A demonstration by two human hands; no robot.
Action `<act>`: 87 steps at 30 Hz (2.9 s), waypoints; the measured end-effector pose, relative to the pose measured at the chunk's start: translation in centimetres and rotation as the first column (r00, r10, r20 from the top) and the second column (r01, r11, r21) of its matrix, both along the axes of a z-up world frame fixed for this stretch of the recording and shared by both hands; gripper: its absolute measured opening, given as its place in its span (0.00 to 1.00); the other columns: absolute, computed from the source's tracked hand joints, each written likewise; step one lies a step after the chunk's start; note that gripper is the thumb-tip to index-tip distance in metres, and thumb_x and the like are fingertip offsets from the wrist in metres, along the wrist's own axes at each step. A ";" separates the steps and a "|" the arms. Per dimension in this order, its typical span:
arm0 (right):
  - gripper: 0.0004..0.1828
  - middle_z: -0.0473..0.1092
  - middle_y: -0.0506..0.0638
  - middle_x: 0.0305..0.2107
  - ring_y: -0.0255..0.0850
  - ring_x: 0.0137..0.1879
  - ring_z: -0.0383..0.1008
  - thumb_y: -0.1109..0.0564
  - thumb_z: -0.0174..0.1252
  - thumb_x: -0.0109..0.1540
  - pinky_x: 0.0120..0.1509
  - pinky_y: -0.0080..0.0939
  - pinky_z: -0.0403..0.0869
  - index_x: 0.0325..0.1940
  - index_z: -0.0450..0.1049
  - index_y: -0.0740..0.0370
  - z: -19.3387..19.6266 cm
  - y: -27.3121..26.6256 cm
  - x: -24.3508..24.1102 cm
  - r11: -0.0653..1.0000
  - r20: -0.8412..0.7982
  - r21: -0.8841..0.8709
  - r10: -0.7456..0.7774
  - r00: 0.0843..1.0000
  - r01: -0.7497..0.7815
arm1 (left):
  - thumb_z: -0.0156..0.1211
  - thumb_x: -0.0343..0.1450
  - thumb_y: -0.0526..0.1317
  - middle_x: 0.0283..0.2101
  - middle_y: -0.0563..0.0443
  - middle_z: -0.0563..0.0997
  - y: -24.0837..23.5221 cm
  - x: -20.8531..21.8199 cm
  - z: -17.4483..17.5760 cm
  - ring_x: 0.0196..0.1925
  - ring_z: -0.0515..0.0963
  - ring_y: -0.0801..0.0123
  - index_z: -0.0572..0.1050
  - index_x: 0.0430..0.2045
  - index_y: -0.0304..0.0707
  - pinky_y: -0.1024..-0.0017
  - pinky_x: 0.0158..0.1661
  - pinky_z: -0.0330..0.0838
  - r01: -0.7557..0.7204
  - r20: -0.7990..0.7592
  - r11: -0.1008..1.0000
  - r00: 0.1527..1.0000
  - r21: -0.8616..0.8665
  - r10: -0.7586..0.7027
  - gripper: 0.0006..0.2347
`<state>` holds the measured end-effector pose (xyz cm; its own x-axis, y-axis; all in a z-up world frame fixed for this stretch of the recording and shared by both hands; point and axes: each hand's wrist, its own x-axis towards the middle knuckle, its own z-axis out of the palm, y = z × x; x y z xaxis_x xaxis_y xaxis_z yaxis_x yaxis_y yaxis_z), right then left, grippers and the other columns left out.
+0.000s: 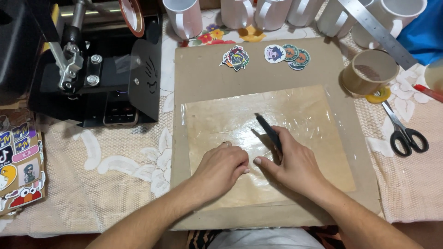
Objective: Applying clear adhesive tape to a sheet and cutting out stickers using a craft knife.
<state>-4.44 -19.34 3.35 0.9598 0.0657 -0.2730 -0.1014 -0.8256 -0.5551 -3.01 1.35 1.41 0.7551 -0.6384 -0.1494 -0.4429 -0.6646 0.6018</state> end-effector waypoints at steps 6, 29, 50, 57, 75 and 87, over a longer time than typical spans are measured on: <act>0.34 0.68 0.52 0.28 0.46 0.35 0.73 0.56 0.65 0.56 0.46 0.49 0.72 0.65 0.65 0.61 -2.2 -4.5 0.3 0.898 0.052 0.396 -0.231 0.972 0.192 | 0.55 0.73 0.41 0.35 0.43 0.75 -1.2 -0.6 -2.7 0.40 0.73 0.49 0.74 0.37 0.39 0.58 0.42 0.68 0.071 0.267 0.979 0.964 -0.192 -0.017 0.07; 0.12 0.75 0.51 0.49 0.52 0.61 0.72 0.52 0.61 0.66 0.66 0.59 0.65 0.52 0.79 0.55 -2.0 -17.0 -0.4 0.783 0.752 -0.544 0.296 0.589 0.300 | 0.29 0.73 0.66 0.74 0.38 0.53 -14.3 0.5 -4.1 0.77 0.49 0.49 0.51 0.70 0.31 0.50 0.71 0.38 0.410 0.406 0.908 0.817 0.089 -0.409 0.38; 0.11 0.69 0.53 0.50 0.60 0.73 0.60 0.53 0.51 0.65 0.69 0.59 0.63 0.49 0.74 0.51 -6.9 -16.6 -0.4 0.874 0.630 -0.460 0.196 0.752 0.157 | 0.32 0.72 0.67 0.75 0.39 0.52 -18.2 9.5 -3.2 0.78 0.50 0.49 0.49 0.72 0.38 0.44 0.72 0.39 0.416 0.364 0.900 0.824 0.131 -0.434 0.38; 0.10 0.70 0.51 0.50 0.58 0.74 0.60 0.51 0.51 0.66 0.70 0.57 0.63 0.47 0.75 0.49 -6.6 -16.5 -0.2 0.863 0.580 -0.481 0.182 0.794 0.153 | 0.26 0.70 0.69 0.74 0.36 0.55 -14.8 3.3 -3.0 0.77 0.52 0.48 0.50 0.72 0.39 0.43 0.71 0.40 0.509 0.372 0.853 0.774 0.116 -0.512 0.40; 0.10 0.76 0.53 0.30 0.52 0.33 0.77 0.51 0.59 0.64 0.36 0.52 0.73 0.46 0.73 0.56 1.7 -17.5 24.1 0.703 0.661 -0.641 0.301 0.688 0.308 | 0.34 0.79 0.51 0.72 0.39 0.64 -9.5 -2.3 -3.6 0.74 0.62 0.48 0.67 0.63 0.41 0.43 0.72 0.41 0.623 0.387 0.781 0.730 -0.038 -0.563 0.22; 0.12 0.75 0.60 0.37 0.58 0.41 0.74 0.55 0.64 0.62 0.42 0.57 0.73 0.48 0.75 0.60 1.8 -17.2 26.3 0.801 0.661 -0.513 0.137 0.738 0.310 | 0.37 0.76 0.53 0.71 0.43 0.64 -10.4 -2.1 -2.5 0.74 0.60 0.54 0.63 0.66 0.37 0.40 0.70 0.40 0.574 0.368 0.818 0.768 -0.035 -0.524 0.26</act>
